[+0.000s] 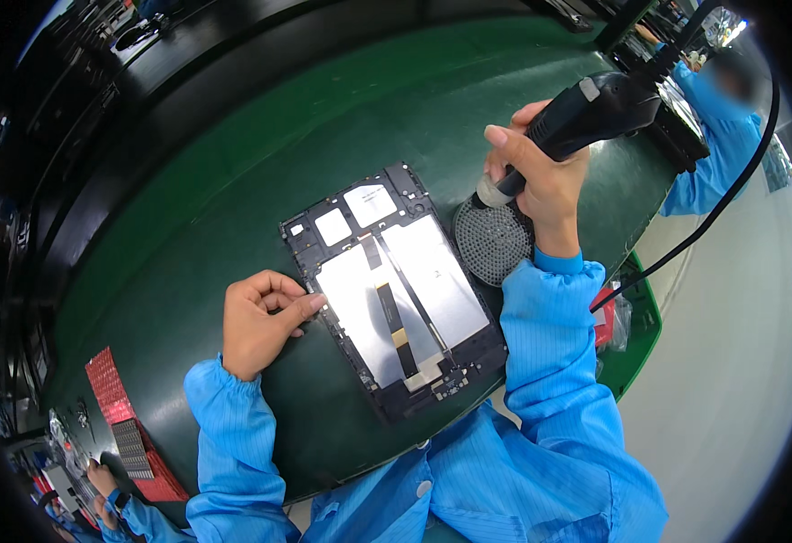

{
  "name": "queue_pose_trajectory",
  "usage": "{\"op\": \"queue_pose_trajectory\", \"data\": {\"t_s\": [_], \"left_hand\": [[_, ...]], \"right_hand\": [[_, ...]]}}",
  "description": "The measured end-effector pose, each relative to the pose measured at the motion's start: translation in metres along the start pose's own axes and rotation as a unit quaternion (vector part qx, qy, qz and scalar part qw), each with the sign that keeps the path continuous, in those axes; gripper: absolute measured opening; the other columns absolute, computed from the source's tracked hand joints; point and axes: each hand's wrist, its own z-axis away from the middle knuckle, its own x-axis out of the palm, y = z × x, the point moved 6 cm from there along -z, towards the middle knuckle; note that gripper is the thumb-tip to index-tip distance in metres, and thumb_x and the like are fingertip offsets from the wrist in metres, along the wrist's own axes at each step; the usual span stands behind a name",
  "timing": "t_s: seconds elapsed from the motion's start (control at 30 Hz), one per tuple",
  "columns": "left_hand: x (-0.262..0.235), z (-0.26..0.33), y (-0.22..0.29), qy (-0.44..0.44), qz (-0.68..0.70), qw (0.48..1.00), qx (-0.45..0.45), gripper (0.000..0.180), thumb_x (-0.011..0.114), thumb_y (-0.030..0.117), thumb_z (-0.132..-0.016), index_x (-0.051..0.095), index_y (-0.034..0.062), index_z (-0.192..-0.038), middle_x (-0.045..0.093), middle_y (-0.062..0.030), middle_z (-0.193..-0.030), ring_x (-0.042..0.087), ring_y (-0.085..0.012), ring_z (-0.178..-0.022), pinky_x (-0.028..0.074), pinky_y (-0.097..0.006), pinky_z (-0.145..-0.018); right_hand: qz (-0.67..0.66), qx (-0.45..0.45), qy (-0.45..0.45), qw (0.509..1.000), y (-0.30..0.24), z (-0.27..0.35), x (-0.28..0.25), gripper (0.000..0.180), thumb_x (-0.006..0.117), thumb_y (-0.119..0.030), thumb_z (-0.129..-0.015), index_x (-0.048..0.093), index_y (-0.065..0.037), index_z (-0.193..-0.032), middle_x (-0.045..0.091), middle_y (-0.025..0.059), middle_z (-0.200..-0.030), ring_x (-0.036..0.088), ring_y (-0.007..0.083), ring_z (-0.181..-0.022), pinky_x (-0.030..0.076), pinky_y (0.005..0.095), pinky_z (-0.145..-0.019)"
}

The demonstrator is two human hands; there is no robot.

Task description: Assembling electronic devices on a production line using an electric screwdriver.

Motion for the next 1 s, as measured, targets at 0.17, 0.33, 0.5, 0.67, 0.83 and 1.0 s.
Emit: {"op": "queue_pose_trajectory", "data": {"t_s": [0.17, 0.33, 0.5, 0.67, 0.83, 1.0], "left_hand": [[0.001, 0.002, 0.000, -0.004, 0.000, 1.000, -0.004, 0.018, 0.075, 0.006, -0.075, 0.059, -0.0012, -0.081, 0.063, -0.0040, -0.067, 0.058, -0.0059, -0.058, 0.046, -0.019, -0.048], [-0.009, 0.003, -0.006, 0.016, 0.032, 0.999, -0.022, 0.016, 0.072, 0.009, -0.079, 0.061, -0.0011, -0.083, 0.064, -0.0048, -0.072, 0.060, -0.0078, -0.062, 0.048, -0.020, -0.050], [0.001, -0.004, -0.003, -0.049, 0.049, 0.998, -0.003, 0.019, 0.067, 0.014, -0.084, 0.062, -0.0027, -0.090, 0.065, -0.0065, -0.076, 0.063, -0.0101, -0.066, 0.050, -0.021, -0.053], [-0.005, -0.004, -0.004, -0.050, 0.051, 0.997, -0.007, 0.018, 0.066, 0.014, -0.085, 0.062, -0.0027, -0.090, 0.065, -0.0067, -0.075, 0.062, -0.0101, -0.065, 0.051, -0.022, -0.053], [-0.007, -0.002, -0.007, -0.048, 0.062, 0.997, -0.006, 0.017, 0.066, 0.014, -0.084, 0.062, -0.0026, -0.089, 0.065, -0.0065, -0.074, 0.062, -0.0103, -0.065, 0.051, -0.023, -0.052], [-0.004, -0.003, -0.008, -0.057, 0.076, 0.995, -0.005, 0.014, 0.065, 0.011, -0.085, 0.062, -0.0028, -0.088, 0.065, -0.0066, -0.074, 0.063, -0.0110, -0.066, 0.052, -0.023, -0.051]], "right_hand": [[0.014, 0.003, 0.006, 1.000, 0.001, 0.001, -0.001, 0.022, 0.071, 0.006, -0.070, 0.055, 0.001, -0.084, 0.059, 0.0067, -0.061, 0.056, 0.0142, -0.046, 0.044, 0.0260, -0.044], [0.018, 0.011, 0.009, 1.000, 0.000, 0.005, 0.007, 0.025, 0.074, 0.003, -0.069, 0.055, -0.001, -0.086, 0.058, 0.0058, -0.061, 0.056, 0.0146, -0.048, 0.045, 0.0265, -0.045], [-0.038, -0.024, -0.033, 0.998, -0.044, 0.017, 0.028, 0.026, 0.067, 0.001, -0.074, 0.049, -0.004, -0.092, 0.052, 0.0070, -0.062, 0.055, 0.0173, -0.050, 0.046, 0.0293, -0.049], [-0.130, 0.013, -0.162, 0.978, -0.052, 0.042, 0.100, 0.031, 0.068, 0.002, -0.075, 0.046, -0.004, -0.096, 0.057, 0.0088, -0.065, 0.056, 0.0159, -0.050, 0.049, 0.0269, -0.049], [-0.114, 0.062, -0.213, 0.969, -0.022, 0.056, 0.157, 0.029, 0.074, 0.004, -0.071, 0.055, -0.002, -0.092, 0.061, 0.0054, -0.068, 0.058, 0.0090, -0.056, 0.046, 0.0215, -0.051], [-0.014, 0.043, -0.259, 0.965, -0.007, 0.062, 0.174, 0.031, 0.066, 0.007, -0.075, 0.045, -0.003, -0.096, 0.055, 0.0078, -0.064, 0.055, 0.0164, -0.050, 0.049, 0.0319, -0.052]]}}
